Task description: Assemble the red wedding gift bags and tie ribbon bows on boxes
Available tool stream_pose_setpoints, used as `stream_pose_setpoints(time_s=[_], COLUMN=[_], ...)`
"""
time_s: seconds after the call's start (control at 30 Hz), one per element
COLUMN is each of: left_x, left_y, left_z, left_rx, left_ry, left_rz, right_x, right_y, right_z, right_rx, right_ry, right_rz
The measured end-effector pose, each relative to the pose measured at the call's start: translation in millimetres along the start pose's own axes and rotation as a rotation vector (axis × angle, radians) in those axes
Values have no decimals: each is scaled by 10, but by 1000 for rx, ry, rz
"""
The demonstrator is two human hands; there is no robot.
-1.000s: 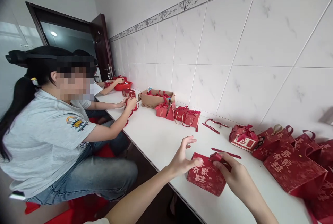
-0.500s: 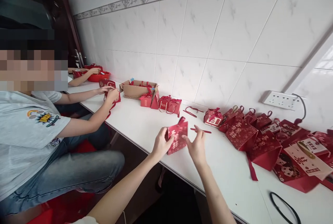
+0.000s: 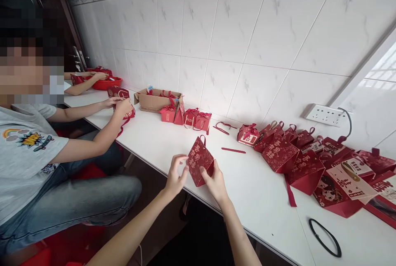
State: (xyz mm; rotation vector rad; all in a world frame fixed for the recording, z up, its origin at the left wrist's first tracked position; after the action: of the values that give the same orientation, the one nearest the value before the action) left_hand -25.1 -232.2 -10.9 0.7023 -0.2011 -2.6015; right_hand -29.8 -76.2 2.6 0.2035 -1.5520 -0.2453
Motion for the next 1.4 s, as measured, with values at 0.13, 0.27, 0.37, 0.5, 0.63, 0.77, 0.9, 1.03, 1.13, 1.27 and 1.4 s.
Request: stream_pose_setpoints(time_s=[0.13,0.27,0.37,0.5,0.63,0.77,0.9,1.03,1.13,1.27,1.4], left_x=[391,842,1042,1082,1008,714,211,-254,-492,-649,-714], left_y=[313,795,1276,2019,2284,1797,963,383,151,11,-31], left_z=[354,621,687,607,517,591,696,839,941,1016,1041], left_rx=[-115,-101,16,-53,46,296,517,507,520,524,506], left_ry=[127,269,322,440,570,460,387,390,394,464,480], left_rz=[169,397,519,746,765,560,-66,-488,-627,-667,-644], right_x=[-49,-139,-224,-301,-300,-206,-40,154,268,343,339], right_y=[-9,-10,7,4,-19,-2,107,226,332,467,551], right_z=[-15,-36,-34,-58,-83,-101,-209,-436,-623,-795,-864], right_rx=[21,26,-2,21,29,-55,-145,-29,51,81,107], right_ry=[-28,-90,-119,-130,-106,-79,-59,-126,-201,-271,-278], right_rz=[22,24,46,81,123,203,326,372,420,446,418])
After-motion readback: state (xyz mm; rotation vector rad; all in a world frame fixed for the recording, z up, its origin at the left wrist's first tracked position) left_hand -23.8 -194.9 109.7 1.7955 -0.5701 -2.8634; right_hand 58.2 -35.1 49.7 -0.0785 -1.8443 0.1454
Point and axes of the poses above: each hand's wrist, its own z-axis towards the middle knuckle, its own y-axis out of the back of the hand, x = y × z, the point moved 3 cm from there along z, towards the middle knuckle, and after that the axes turned 14 degrees about -y, right-handed, at the moved point
